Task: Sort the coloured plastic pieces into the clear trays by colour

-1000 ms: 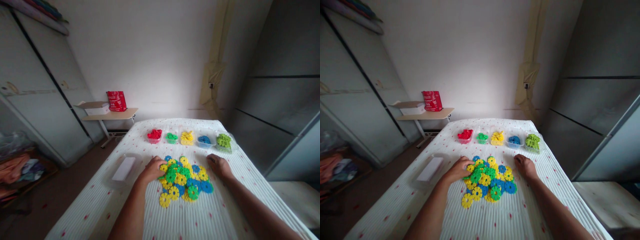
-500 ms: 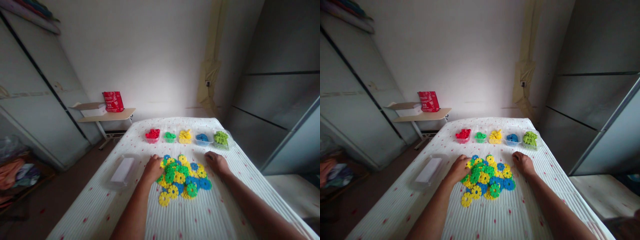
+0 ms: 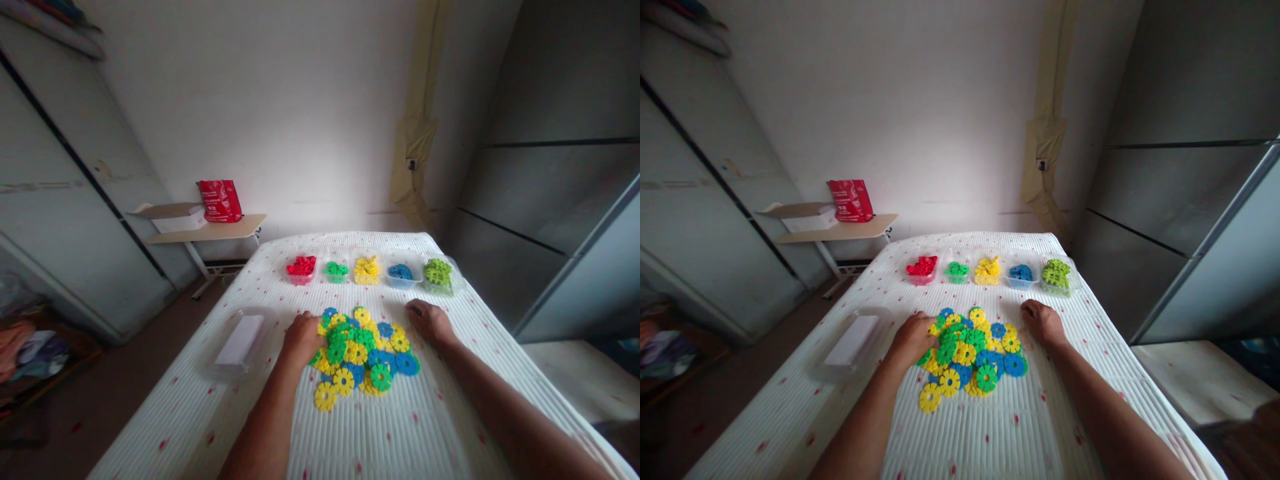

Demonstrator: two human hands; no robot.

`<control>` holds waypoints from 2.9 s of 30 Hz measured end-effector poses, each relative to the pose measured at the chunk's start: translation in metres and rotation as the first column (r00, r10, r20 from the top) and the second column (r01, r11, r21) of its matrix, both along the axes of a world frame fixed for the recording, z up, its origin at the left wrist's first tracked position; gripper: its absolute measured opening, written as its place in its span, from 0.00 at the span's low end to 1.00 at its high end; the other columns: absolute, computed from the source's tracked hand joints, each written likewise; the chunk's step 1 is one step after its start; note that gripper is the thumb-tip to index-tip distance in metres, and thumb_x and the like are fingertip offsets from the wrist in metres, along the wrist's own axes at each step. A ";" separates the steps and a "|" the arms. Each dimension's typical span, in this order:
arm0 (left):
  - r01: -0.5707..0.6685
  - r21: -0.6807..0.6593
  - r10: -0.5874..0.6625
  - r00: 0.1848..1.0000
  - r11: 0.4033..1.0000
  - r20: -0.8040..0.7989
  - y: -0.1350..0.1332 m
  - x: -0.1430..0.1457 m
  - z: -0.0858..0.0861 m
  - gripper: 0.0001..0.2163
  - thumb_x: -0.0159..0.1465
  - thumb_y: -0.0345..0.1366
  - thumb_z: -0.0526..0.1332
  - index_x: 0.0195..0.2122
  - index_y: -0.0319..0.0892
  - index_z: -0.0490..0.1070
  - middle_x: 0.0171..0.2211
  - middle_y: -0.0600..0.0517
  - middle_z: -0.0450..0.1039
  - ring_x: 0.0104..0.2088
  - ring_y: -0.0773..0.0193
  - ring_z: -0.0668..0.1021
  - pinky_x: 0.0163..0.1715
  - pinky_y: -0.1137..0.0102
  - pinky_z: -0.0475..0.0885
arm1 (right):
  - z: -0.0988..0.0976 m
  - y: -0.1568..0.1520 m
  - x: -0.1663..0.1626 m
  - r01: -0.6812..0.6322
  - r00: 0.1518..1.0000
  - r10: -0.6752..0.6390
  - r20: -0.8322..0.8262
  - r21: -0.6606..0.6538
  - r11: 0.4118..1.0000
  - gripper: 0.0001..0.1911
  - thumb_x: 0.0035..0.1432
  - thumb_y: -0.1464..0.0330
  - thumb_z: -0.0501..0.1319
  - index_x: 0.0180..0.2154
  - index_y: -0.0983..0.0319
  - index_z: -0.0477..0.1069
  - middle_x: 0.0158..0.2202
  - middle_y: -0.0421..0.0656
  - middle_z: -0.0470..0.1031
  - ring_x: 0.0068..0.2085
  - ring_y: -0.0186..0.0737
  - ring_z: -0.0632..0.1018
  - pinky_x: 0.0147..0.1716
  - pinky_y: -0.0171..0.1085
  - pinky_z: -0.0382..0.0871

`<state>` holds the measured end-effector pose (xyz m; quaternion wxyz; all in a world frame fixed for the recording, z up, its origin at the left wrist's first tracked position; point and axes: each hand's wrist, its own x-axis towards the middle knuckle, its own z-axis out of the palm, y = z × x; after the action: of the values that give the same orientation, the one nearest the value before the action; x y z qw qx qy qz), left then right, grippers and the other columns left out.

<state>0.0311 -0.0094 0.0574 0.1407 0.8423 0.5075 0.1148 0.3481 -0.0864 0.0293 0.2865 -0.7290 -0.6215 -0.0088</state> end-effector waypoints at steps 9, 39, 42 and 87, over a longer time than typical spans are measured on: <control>0.360 0.049 -0.347 0.840 0.932 0.417 -0.021 0.014 0.010 0.19 0.49 0.28 0.61 0.44 0.47 0.75 0.44 0.51 0.74 0.46 0.61 0.73 0.49 0.68 0.66 | 0.000 0.001 0.001 -0.009 1.000 0.009 -0.001 -0.029 1.000 0.14 0.53 0.67 0.50 0.32 0.61 0.73 0.31 0.44 0.78 0.32 0.39 0.76 0.32 0.33 0.65; 0.513 0.082 -0.519 0.835 0.855 0.183 -0.036 0.023 0.007 0.20 0.49 0.24 0.59 0.43 0.47 0.75 0.40 0.51 0.75 0.43 0.61 0.73 0.47 0.67 0.66 | 0.004 0.000 0.000 0.002 1.000 -0.002 -0.003 -0.036 0.999 0.14 0.51 0.67 0.50 0.31 0.60 0.73 0.30 0.42 0.78 0.31 0.38 0.76 0.31 0.32 0.64; 0.488 0.102 -0.499 0.851 0.867 0.166 -0.036 0.024 0.006 0.20 0.49 0.25 0.59 0.43 0.46 0.75 0.40 0.51 0.75 0.43 0.60 0.74 0.48 0.67 0.66 | 0.003 0.001 0.000 0.002 1.000 -0.003 -0.011 -0.040 0.999 0.14 0.51 0.68 0.50 0.31 0.60 0.74 0.31 0.43 0.78 0.32 0.39 0.77 0.31 0.32 0.65; 0.534 0.084 -0.532 0.791 0.842 0.301 -0.038 0.033 -0.006 0.20 0.49 0.25 0.59 0.44 0.45 0.74 0.41 0.50 0.72 0.43 0.63 0.73 0.46 0.70 0.68 | 0.002 0.001 0.000 -0.011 1.000 0.010 -0.002 -0.047 0.999 0.15 0.52 0.66 0.49 0.31 0.61 0.73 0.31 0.44 0.78 0.32 0.39 0.77 0.32 0.33 0.65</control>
<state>0.0637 -0.0479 0.0516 0.2480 0.9214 0.2213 0.2011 0.3482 -0.0850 0.0318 0.2699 -0.7323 -0.6252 0.0077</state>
